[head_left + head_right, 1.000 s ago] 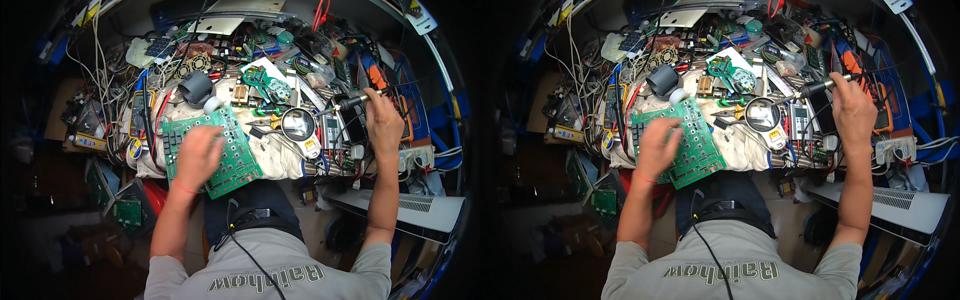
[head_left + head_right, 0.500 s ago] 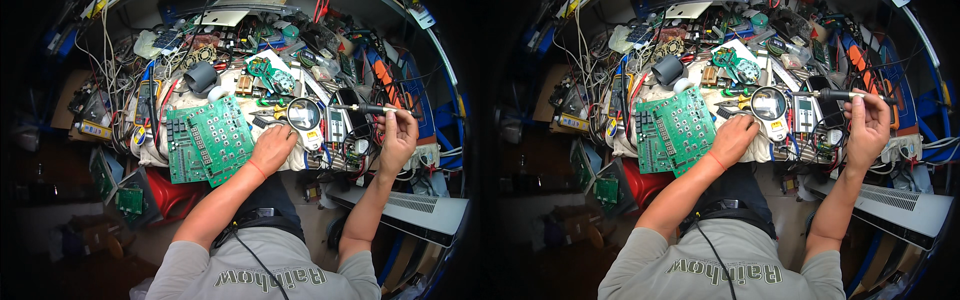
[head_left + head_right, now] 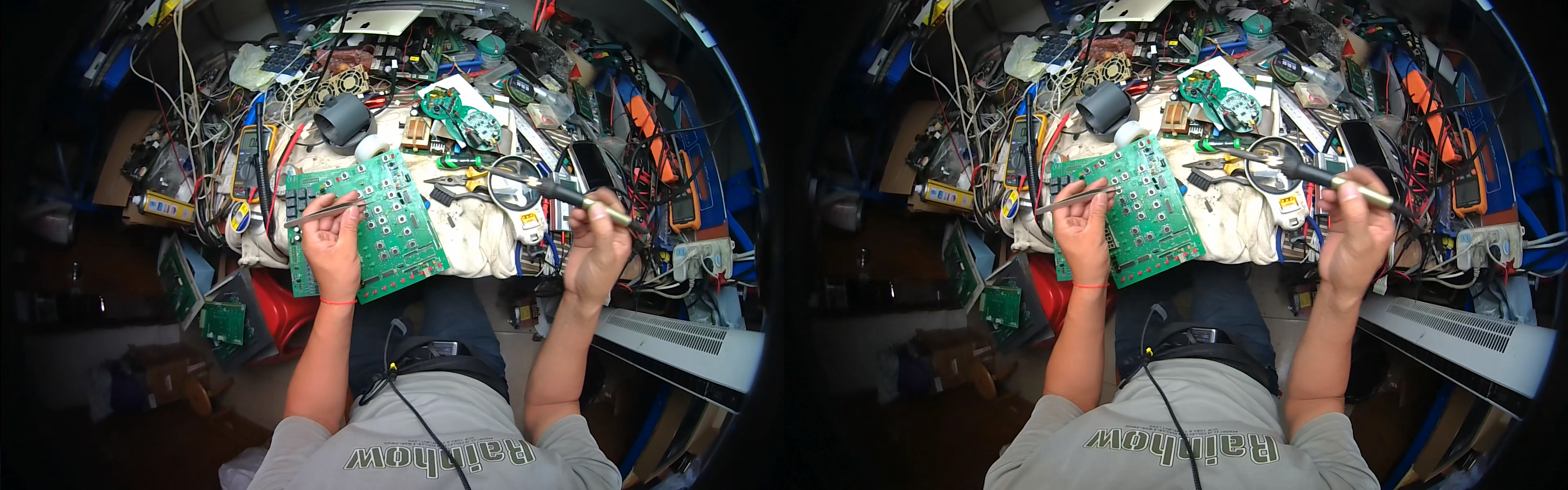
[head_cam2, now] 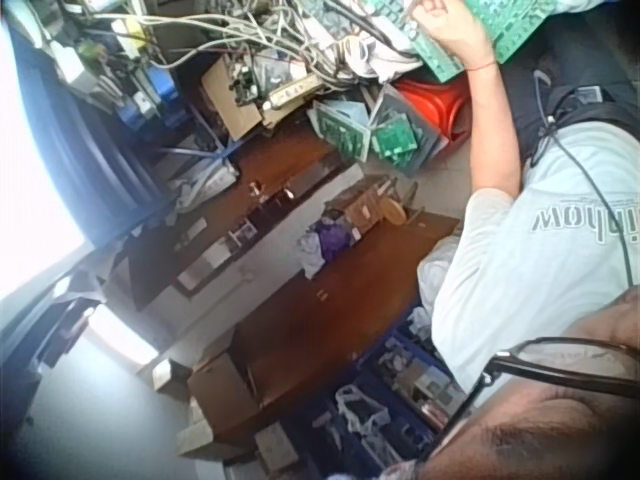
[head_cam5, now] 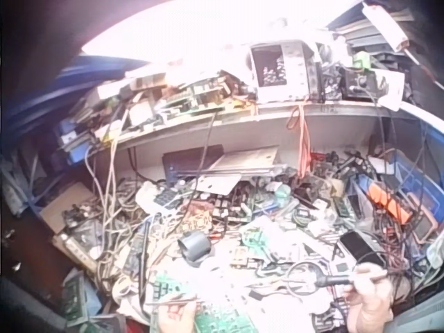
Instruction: The person uses a multimeter to test points on a green circuit board, then uses a soldering iron to reflow solder on several joints. They repeat testing and soldering steps on the same board.
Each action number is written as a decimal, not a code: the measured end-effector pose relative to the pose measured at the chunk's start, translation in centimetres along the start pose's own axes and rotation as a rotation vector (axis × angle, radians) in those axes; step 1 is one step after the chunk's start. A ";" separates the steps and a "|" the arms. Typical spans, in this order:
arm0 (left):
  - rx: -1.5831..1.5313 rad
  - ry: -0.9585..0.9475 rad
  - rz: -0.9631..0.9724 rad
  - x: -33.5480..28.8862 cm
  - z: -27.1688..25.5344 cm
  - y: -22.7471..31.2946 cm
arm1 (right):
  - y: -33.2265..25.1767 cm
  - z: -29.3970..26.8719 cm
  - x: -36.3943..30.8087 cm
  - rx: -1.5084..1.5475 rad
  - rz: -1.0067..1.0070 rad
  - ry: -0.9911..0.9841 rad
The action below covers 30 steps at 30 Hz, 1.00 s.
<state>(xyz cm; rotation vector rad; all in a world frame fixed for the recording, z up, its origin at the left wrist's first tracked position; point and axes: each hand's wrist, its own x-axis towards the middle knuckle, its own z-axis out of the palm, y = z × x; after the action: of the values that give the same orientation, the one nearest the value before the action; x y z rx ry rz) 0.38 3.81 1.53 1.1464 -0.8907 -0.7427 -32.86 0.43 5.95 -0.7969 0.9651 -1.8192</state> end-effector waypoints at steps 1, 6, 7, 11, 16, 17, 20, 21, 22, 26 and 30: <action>-0.006 -0.022 -0.010 0.2 0.0 -0.2 | 0.8 0.4 -0.9 -0.008 0.062 -0.006; 0.061 -0.115 -0.036 1.7 1.0 -1.0 | 5.0 2.5 -5.7 0.171 0.256 -0.086; 0.114 -0.146 -0.035 2.1 1.2 -1.1 | 5.7 2.6 -6.4 0.211 0.277 -0.095; 0.232 -0.223 -0.060 3.2 1.8 -1.5 | 7.7 2.9 -8.3 0.111 0.338 -0.029; 0.482 -0.293 0.102 3.4 2.5 -2.0 | 9.5 3.4 -9.4 0.123 0.380 -0.188; 0.503 -0.287 0.125 3.3 2.6 -2.1 | 9.9 3.4 -9.5 0.091 0.377 -0.200; 0.561 -0.281 0.191 3.1 2.8 -2.4 | 10.9 3.7 -9.5 0.019 0.368 -0.223; 0.561 -0.280 0.200 3.2 2.9 -2.6 | 11.3 3.7 -9.5 -0.025 0.324 -0.256; 0.561 -0.280 0.208 3.2 2.9 -2.8 | 11.6 3.8 -9.6 -0.068 0.284 -0.281; 0.516 -0.285 0.211 3.2 3.1 -3.5 | 12.3 3.8 -9.7 -0.150 0.192 -0.333; 0.515 -0.277 0.222 3.3 3.4 -3.7 | 12.5 3.9 -9.3 -0.220 0.159 -0.359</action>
<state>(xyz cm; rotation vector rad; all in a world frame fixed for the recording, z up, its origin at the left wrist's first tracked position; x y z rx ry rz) -1.27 -1.42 -0.80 1.3805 -1.4764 -0.5062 -20.94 4.24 -4.07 -1.1061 0.9686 -1.3881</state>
